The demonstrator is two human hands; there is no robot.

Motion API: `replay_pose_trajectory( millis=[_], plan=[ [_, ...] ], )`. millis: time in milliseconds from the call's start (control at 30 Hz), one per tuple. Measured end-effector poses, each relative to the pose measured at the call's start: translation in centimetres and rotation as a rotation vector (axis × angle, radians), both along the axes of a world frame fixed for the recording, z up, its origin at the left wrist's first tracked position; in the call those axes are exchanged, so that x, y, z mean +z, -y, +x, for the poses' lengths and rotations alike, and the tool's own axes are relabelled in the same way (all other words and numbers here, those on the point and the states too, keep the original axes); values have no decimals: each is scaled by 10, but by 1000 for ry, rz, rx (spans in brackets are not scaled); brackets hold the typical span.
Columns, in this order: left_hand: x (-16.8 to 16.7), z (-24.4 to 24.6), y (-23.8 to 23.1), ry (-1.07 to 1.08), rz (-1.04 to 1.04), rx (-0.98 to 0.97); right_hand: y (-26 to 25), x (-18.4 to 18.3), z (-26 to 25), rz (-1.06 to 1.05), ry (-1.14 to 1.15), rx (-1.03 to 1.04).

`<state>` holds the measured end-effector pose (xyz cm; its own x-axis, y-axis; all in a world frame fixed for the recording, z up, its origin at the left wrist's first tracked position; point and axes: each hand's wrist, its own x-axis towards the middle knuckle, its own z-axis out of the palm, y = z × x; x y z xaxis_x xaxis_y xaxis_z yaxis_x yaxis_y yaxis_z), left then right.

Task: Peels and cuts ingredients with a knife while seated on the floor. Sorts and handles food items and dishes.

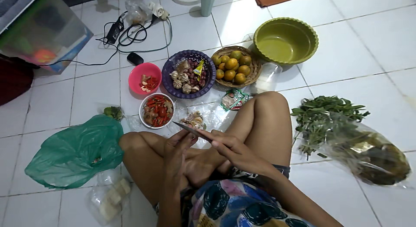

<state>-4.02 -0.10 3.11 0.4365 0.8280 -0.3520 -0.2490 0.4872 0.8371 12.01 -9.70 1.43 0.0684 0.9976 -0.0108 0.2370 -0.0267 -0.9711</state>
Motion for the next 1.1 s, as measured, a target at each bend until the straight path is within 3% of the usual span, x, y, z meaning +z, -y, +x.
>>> replay_pose_trajectory(
  millis=[400,1100],
  plan=[
    [-10,-6,-2,101,26,-17,2,6,-4,79,269,16],
    [-2,-1,-4,59,-57,-105,-2,4,6,12,223,-73]
  ],
)
